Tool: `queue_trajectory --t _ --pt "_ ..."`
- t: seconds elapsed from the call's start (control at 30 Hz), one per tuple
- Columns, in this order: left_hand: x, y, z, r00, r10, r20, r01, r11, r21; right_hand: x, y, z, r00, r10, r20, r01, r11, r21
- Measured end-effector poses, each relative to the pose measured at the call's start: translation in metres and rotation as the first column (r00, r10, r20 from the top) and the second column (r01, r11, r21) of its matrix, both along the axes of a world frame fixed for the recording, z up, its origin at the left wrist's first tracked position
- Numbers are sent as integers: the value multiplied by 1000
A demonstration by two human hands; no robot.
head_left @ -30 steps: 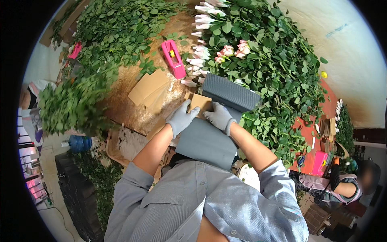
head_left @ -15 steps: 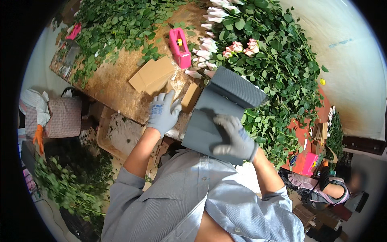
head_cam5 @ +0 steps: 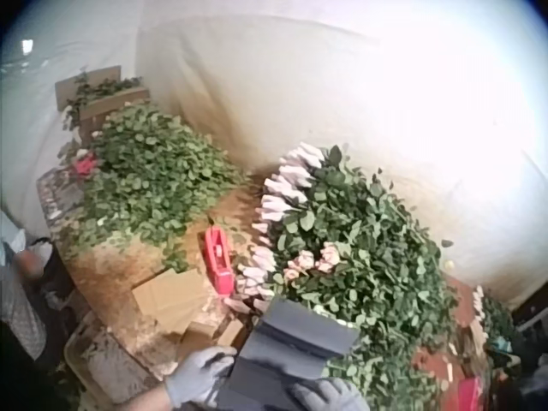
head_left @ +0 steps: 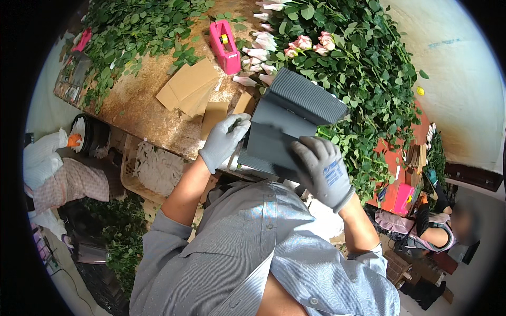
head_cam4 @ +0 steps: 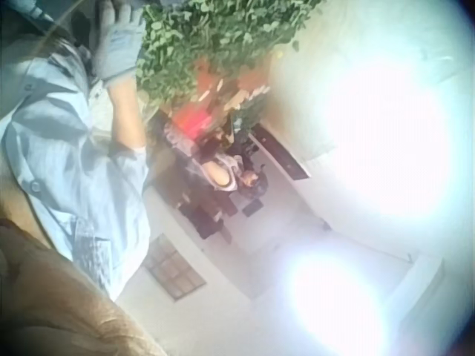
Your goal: The person arranges artificial flowers into a black rectangular container, placing stems into slots and adjusting their positions. They handle the container and flowers repeatedly, occasionally opening and closing the container lid.
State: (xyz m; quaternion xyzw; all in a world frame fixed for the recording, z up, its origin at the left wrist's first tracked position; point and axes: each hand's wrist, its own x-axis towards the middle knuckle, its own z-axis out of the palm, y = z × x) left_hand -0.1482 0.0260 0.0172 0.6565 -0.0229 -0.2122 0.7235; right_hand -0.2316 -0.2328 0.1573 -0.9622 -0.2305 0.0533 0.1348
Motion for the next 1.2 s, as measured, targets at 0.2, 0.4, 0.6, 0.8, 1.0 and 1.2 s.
queue_trajectory --t 0.2,0.4,0.6,0.8,1.0,1.2 --pt "-8 5 -3 999 -27 26 26 999 26 30 -32 -10 977 -212 -14 212 969 130" --pt "-23 21 10 975 -71 210 40 988 149 42 -36 -7 973 -233 -1 232 969 81" --pt "-36 -14 31 701 -294 650 -262 741 618 55 -39 -15 952 -286 114 290 957 -24" --pt "-34 -28 37 528 -719 453 -48 507 861 82 -39 -32 942 -302 148 319 942 -104" --pt "-10 -35 40 532 -832 156 179 290 940 121 -47 -53 940 -317 128 331 938 -105" --pt "-2 -35 39 535 -842 65 251 231 940 146 -44 -68 926 -345 150 362 926 -107"
